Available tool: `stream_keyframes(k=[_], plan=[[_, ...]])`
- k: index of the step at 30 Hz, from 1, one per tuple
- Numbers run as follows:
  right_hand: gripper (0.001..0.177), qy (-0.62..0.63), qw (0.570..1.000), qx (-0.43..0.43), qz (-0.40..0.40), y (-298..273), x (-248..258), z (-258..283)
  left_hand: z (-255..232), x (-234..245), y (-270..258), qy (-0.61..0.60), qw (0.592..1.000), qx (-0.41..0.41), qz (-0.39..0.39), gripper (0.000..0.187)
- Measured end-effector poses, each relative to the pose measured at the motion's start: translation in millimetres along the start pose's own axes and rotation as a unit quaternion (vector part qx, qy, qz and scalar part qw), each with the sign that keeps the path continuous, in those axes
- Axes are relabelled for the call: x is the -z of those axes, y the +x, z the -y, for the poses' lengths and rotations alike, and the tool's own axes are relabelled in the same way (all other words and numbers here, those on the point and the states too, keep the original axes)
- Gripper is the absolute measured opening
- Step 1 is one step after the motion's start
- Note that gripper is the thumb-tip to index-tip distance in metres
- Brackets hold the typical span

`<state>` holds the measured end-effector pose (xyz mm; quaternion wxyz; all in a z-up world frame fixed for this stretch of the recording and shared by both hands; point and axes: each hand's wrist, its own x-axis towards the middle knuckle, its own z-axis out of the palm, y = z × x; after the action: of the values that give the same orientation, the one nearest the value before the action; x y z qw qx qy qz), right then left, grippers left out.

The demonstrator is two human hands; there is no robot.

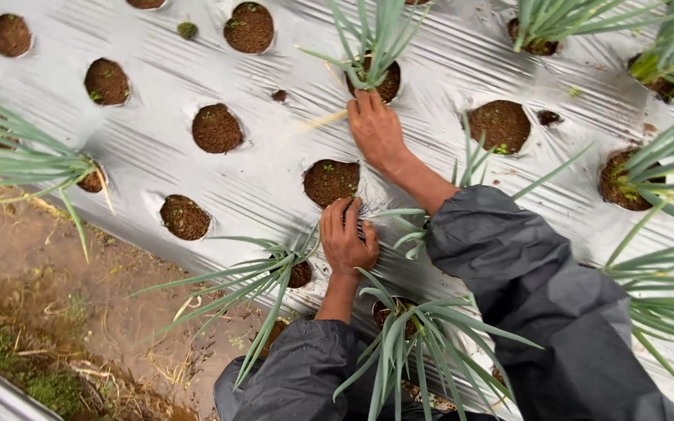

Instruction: The person kneels between raised garden beds covered in white plastic and weeds around the base of onion plants by hand. They pull small weeds from the soil and the plastic surface, discarding them into the muddy walkway.

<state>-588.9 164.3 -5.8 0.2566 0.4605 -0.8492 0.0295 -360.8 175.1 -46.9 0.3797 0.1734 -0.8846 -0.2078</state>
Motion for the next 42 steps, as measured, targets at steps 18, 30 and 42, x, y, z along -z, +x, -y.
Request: stream_keyframes(k=[18,30,42], plan=[[0.008,0.023,0.999,-0.023,-0.035,-10,32,12,-6,9,7,-0.007,1.000,-0.006,-0.002,0.038],[0.021,0.078,0.994,-0.009,0.077,-15,-9,11,-25,39,25,-0.031,0.999,0.002,0.023,0.035],[0.043,0.117,0.978,0.001,0.176,-9,-16,2,-20,33,19,-0.026,0.998,0.035,0.052,0.042]])
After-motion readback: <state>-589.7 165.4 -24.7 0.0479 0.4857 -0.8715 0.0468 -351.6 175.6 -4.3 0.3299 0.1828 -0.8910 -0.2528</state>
